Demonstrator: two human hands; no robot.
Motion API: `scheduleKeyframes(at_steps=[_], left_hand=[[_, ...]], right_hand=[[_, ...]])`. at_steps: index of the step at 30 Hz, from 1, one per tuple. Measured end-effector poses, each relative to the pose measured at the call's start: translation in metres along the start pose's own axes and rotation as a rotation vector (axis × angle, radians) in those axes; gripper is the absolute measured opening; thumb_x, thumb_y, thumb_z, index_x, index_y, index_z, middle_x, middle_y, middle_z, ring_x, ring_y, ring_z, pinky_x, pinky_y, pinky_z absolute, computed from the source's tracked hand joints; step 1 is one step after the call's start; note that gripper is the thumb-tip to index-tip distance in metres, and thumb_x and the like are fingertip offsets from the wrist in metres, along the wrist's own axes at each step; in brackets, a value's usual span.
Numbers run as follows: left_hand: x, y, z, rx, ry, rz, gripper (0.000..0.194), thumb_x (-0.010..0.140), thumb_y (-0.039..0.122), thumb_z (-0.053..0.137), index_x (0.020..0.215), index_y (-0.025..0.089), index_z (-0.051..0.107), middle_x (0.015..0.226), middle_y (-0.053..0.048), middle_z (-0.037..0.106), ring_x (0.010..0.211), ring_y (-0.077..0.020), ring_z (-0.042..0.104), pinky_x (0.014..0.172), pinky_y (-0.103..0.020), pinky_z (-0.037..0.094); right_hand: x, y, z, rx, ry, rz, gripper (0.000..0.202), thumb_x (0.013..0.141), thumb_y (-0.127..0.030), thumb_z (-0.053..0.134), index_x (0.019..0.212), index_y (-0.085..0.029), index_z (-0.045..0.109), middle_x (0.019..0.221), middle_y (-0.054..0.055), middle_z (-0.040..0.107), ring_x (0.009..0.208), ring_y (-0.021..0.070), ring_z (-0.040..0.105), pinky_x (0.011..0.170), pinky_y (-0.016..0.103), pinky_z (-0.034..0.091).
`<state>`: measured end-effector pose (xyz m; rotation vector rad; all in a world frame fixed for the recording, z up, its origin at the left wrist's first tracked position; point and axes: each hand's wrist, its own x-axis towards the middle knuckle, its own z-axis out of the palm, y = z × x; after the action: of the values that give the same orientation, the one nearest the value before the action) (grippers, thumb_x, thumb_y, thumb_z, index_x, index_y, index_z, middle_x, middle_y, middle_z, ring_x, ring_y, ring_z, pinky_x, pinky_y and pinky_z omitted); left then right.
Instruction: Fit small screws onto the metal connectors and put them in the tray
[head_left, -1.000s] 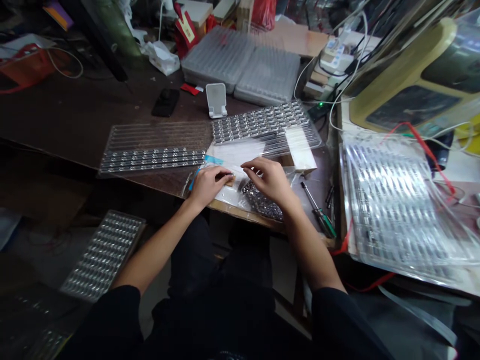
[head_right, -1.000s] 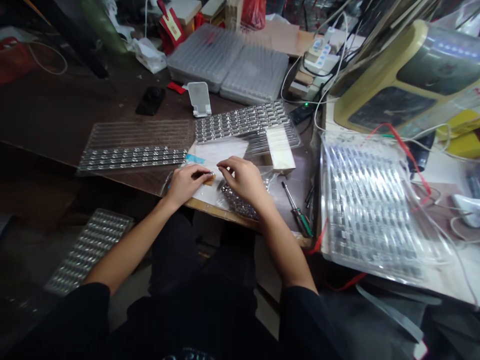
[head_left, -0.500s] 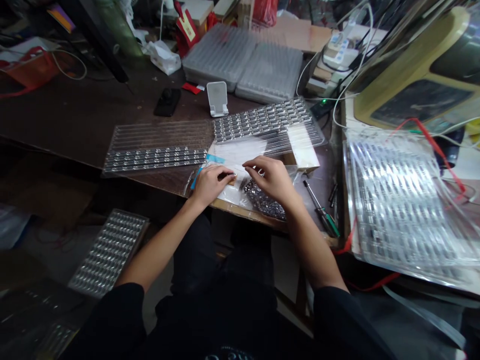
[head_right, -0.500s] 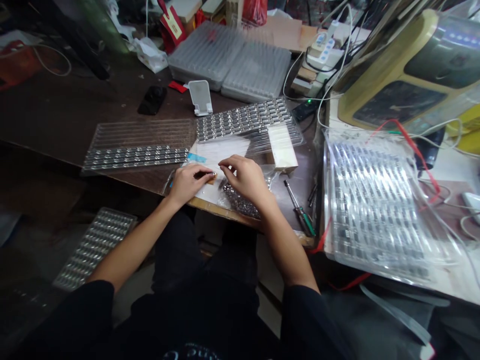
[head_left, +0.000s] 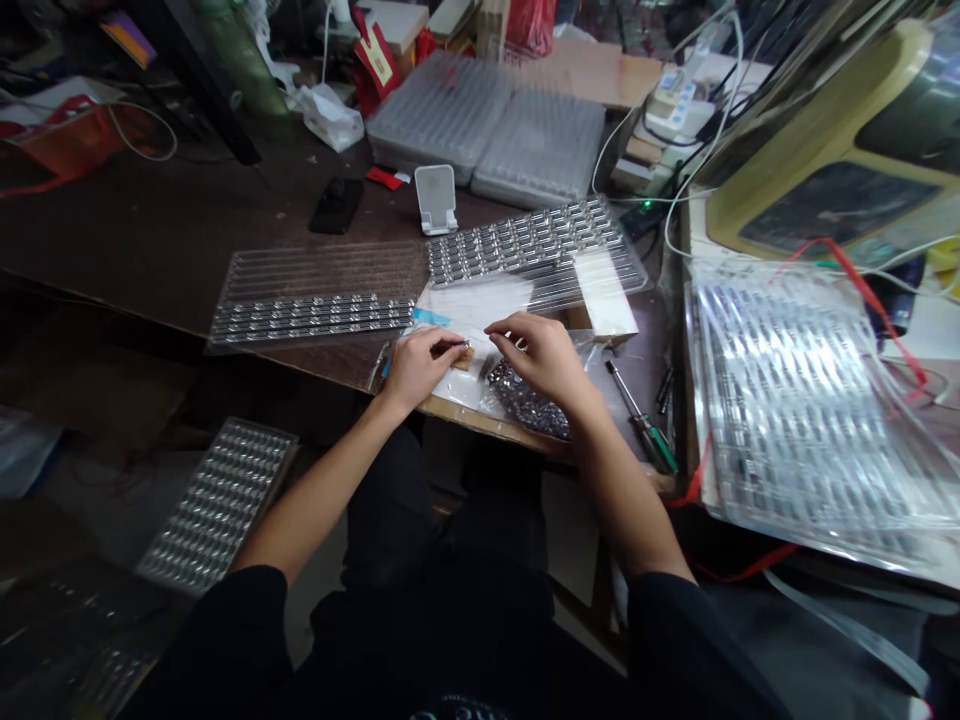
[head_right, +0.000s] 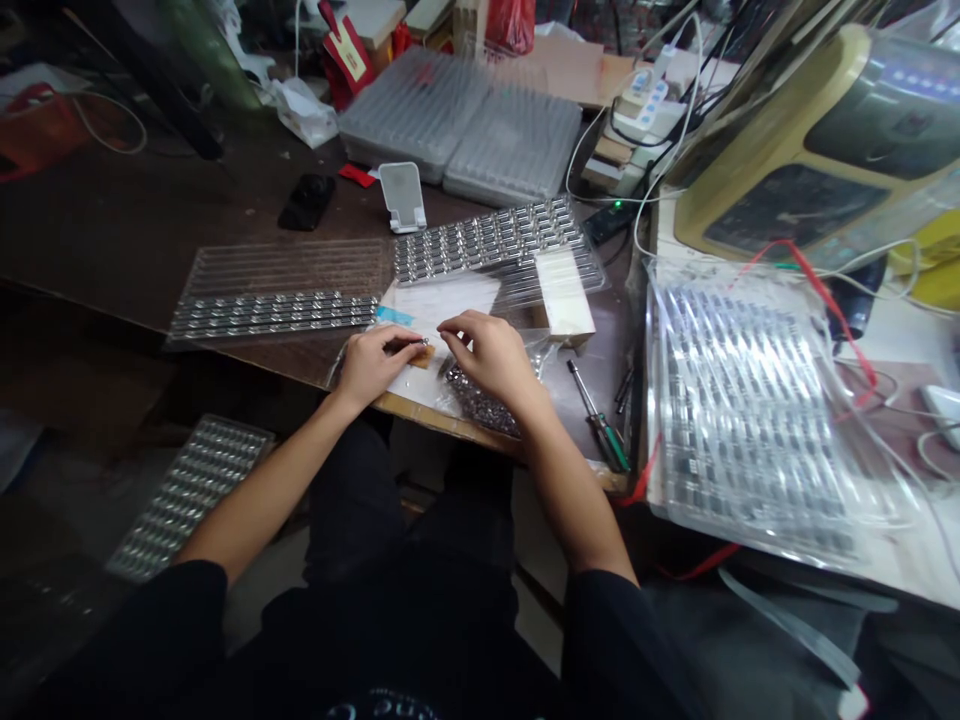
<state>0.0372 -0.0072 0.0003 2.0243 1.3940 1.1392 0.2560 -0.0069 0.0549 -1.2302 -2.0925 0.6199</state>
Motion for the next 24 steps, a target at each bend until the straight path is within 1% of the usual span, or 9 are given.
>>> scheduleKeyframes(at_steps=[4, 8, 15, 21, 24], left_hand=[[0.0005, -0.0002, 0.0003, 0.024, -0.020, -0.016, 0.005, 0.087, 0.024, 0.078, 0.091, 0.022, 0.080, 0.092, -0.005, 0.080, 0.086, -0.0211, 0.074, 0.079, -0.031, 0.054], [0.0006, 0.0000, 0.0011, 0.032, -0.038, -0.009, 0.005, 0.087, 0.025, 0.079, 0.090, 0.021, 0.079, 0.092, -0.005, 0.080, 0.086, -0.0217, 0.073, 0.080, -0.033, 0.054], [-0.0004, -0.0022, 0.0008, 0.041, 0.009, 0.002, 0.004, 0.087, 0.022, 0.079, 0.091, 0.021, 0.079, 0.092, -0.005, 0.079, 0.086, -0.0214, 0.073, 0.080, -0.032, 0.054], [-0.0002, -0.0032, 0.0016, 0.030, -0.024, -0.004, 0.006, 0.087, 0.024, 0.079, 0.093, 0.022, 0.080, 0.092, -0.004, 0.079, 0.085, -0.0213, 0.074, 0.079, -0.032, 0.055], [0.0002, -0.0033, 0.0021, 0.047, -0.021, -0.006, 0.006, 0.087, 0.022, 0.079, 0.093, 0.022, 0.079, 0.093, -0.004, 0.079, 0.087, -0.0214, 0.073, 0.080, -0.033, 0.055]], right_hand=[[0.0000, -0.0002, -0.0001, 0.000, -0.006, 0.003, 0.022, 0.098, -0.023, 0.059, 0.103, -0.019, 0.080, 0.102, 0.008, 0.080, 0.086, 0.0209, 0.072, 0.074, 0.030, 0.049], [-0.0001, -0.0005, -0.0005, 0.000, -0.011, 0.014, 0.022, 0.098, -0.023, 0.059, 0.103, -0.019, 0.080, 0.103, 0.008, 0.080, 0.087, 0.0208, 0.072, 0.074, 0.030, 0.050], [-0.0001, -0.0011, -0.0004, -0.008, -0.009, 0.007, 0.021, 0.098, -0.023, 0.059, 0.102, -0.018, 0.080, 0.102, 0.009, 0.080, 0.086, 0.0211, 0.072, 0.074, 0.030, 0.049], [0.0002, 0.0002, 0.0005, -0.003, -0.012, 0.009, 0.021, 0.098, -0.024, 0.060, 0.102, -0.019, 0.080, 0.102, 0.008, 0.080, 0.086, 0.0212, 0.072, 0.074, 0.031, 0.049], [-0.0003, -0.0004, 0.0004, -0.001, -0.017, 0.016, 0.022, 0.099, -0.025, 0.059, 0.103, -0.019, 0.080, 0.102, 0.008, 0.080, 0.087, 0.0210, 0.072, 0.075, 0.031, 0.049]])
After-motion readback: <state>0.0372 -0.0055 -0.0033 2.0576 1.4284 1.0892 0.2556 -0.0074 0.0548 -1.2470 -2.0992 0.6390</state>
